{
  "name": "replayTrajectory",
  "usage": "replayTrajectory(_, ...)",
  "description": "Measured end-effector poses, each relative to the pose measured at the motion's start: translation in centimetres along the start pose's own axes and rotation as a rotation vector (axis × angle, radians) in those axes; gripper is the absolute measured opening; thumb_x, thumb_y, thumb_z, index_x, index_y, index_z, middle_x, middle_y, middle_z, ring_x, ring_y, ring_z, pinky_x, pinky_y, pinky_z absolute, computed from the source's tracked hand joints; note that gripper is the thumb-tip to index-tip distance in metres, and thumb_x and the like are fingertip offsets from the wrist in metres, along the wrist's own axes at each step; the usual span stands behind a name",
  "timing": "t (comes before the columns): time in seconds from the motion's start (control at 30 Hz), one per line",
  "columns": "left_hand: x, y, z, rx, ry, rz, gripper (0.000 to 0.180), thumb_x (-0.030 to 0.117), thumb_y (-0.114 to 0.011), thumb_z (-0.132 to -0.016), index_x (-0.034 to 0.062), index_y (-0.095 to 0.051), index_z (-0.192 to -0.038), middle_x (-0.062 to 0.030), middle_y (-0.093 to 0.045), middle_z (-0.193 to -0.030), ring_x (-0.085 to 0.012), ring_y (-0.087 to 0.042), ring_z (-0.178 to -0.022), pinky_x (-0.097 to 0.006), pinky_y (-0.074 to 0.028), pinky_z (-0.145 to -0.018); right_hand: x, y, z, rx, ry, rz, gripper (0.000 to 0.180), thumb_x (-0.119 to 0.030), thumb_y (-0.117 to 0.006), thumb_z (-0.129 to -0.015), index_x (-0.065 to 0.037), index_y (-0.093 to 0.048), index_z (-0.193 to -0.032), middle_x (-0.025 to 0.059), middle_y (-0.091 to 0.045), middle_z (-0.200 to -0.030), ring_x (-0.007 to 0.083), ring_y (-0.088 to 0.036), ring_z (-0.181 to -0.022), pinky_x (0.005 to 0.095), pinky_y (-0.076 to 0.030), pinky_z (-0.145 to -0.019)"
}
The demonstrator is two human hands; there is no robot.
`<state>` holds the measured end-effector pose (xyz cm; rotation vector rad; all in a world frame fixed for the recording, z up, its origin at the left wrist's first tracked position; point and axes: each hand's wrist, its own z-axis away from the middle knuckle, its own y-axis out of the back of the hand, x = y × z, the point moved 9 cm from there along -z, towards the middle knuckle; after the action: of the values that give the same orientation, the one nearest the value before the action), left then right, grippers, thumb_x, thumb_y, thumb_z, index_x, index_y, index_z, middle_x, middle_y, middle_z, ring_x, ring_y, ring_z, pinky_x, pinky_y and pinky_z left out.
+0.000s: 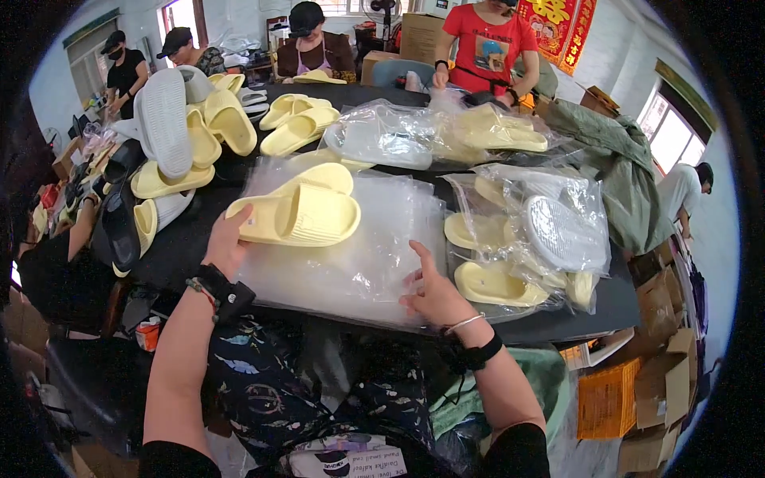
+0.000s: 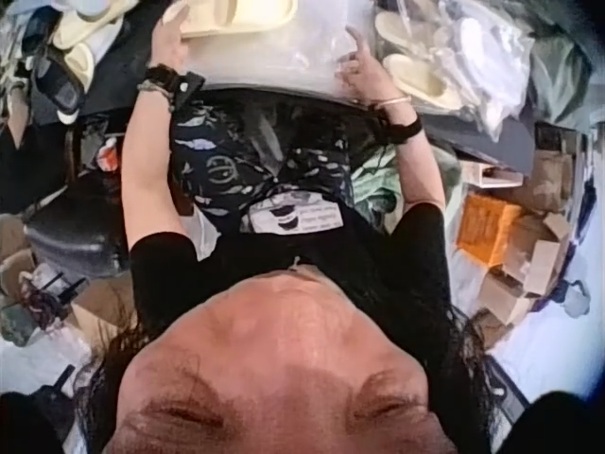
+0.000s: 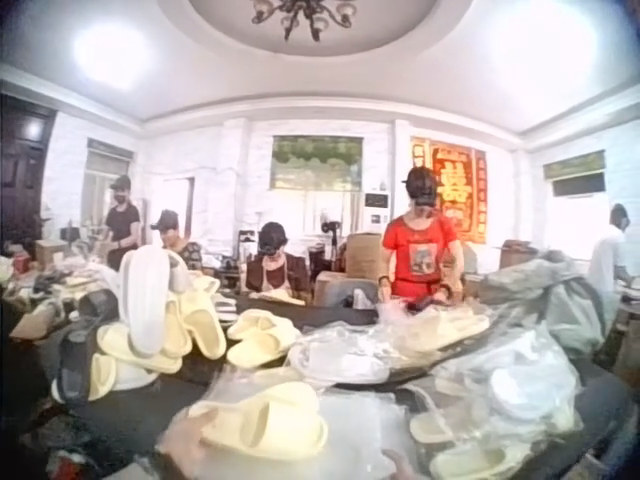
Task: Packaging yellow and white rubber slides into plastic bags.
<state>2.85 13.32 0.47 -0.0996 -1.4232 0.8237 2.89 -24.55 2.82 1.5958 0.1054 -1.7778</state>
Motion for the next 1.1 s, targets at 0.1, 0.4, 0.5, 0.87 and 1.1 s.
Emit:
replayTrajectory(0.1,0.9,0.8,0.3,0.078,-0.095,-0.056,0.027,0.007,-0.066,-0.089,-0.0001,-0.055,-0.113,-0.0099,-0.064,-0.103,-0.0204,-0.065,-0.093,-0.034,-0.054,-0.081,-0.1,0.6,0.2,0.008,0.025,0.164,0.084,0.003,-0.067,-0.079,-0.015,-0.022,-0.148,0.0159,-0.057,-0.1,0.0209,-0.064,-0.068,0.0311,-0.053,-0.065)
replayTrajectory(0.4,1.0,-0.8,1.1,0.031,-0.113,-0.123,0.028,0.008,-0.068,-0.088,0.0002,-0.056,-0.113,-0.0083,-0.064,-0.103,-0.0182,-0.065,-0.093,-0.032,-0.053,-0.081,-8.1,4.0,-3.2,0.176,0.362,0.819,0.072,-0.031,-0.077,-0.074,-0.005,-0.046,-0.133,0.0236,-0.057,-0.118,0.0388,-0.058,-0.102,0.0419,-0.048,-0.088)
replayTrajectory(0.5,1.6,-0.9,1.5,0.024,-0.129,-0.149,0.028,0.008,-0.067,-0.088,0.0,-0.056,-0.113,-0.0081,-0.064,-0.104,-0.0175,-0.065,-0.093,-0.031,-0.053,-0.081,-9.7,3.5,-5.1,0.261,0.532,0.922,0.089,-0.041,-0.079,-0.071,-0.006,-0.036,-0.141,0.0262,-0.041,-0.137,0.0427,-0.042,-0.126,0.0461,-0.04,-0.101)
replayTrajectory(0.87,2.2,-1.5,1.9,0.005,-0.17,-0.146,0.029,0.009,-0.068,-0.088,-0.0004,-0.055,-0.113,-0.0073,-0.063,-0.103,-0.0159,-0.064,-0.092,-0.029,-0.052,-0.08,1.9,0.2,-7.1,-0.279,0.042,1.102,0.143,-0.074,-0.074,-0.055,-0.005,0.003,-0.152,0.026,0.004,-0.157,0.0444,0.006,-0.145,0.0539,-0.006,-0.117)
replayTrajectory(1.1,2.4,-0.8,1.8,0.012,-0.151,-0.036,0.027,0.01,-0.067,-0.089,0.0026,-0.056,-0.113,-0.0066,-0.064,-0.104,-0.0165,-0.064,-0.094,-0.03,-0.053,-0.08,-1.2,0.5,-7.6,-0.103,0.116,0.946,0.126,-0.075,-0.063,-0.069,-0.006,0.001,-0.153,0.0247,0.005,-0.158,0.0434,0.007,-0.145,0.0561,-0.006,-0.116)
